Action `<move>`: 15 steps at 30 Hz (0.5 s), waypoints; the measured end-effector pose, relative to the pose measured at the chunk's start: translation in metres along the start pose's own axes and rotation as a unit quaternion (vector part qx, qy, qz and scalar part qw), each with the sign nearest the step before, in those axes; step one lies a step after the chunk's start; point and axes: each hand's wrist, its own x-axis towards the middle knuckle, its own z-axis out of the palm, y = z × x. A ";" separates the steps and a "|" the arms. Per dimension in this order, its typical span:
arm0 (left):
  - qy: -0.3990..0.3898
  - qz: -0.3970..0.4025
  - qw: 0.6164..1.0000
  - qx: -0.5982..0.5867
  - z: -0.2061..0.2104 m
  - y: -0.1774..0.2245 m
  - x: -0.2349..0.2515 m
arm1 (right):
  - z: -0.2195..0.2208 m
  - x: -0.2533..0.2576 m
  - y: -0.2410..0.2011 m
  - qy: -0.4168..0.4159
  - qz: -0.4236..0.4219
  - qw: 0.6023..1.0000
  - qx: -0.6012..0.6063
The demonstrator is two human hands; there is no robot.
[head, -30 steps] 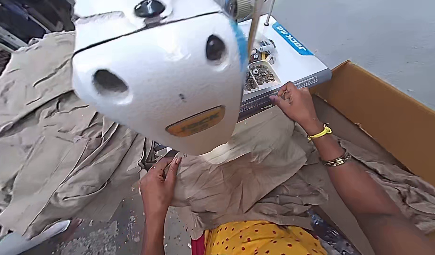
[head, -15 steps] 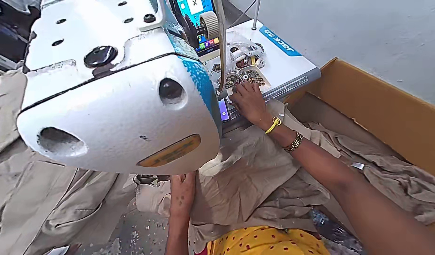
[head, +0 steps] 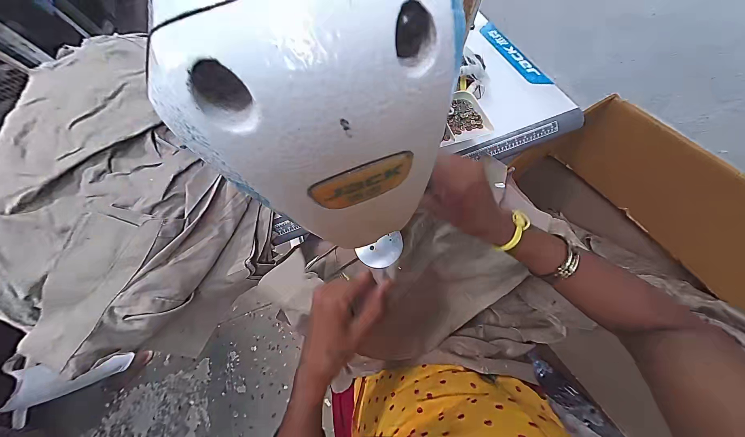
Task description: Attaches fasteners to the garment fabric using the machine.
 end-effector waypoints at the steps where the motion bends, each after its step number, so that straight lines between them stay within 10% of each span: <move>1: -0.028 0.018 0.999 -0.013 -0.003 0.006 -0.007 | 0.007 -0.005 -0.012 0.002 -0.095 0.995 -0.018; 5: -0.005 0.010 1.000 -0.011 0.002 0.003 -0.013 | 0.026 -0.002 -0.029 -0.025 -0.203 0.978 -0.037; 10: 0.055 -0.020 0.994 -0.093 -0.028 -0.004 -0.024 | 0.007 -0.021 -0.039 -0.211 0.011 0.924 0.318; 15: 0.139 -0.195 0.971 -0.027 -0.073 -0.060 -0.043 | 0.019 -0.010 -0.025 -0.148 0.207 0.945 0.206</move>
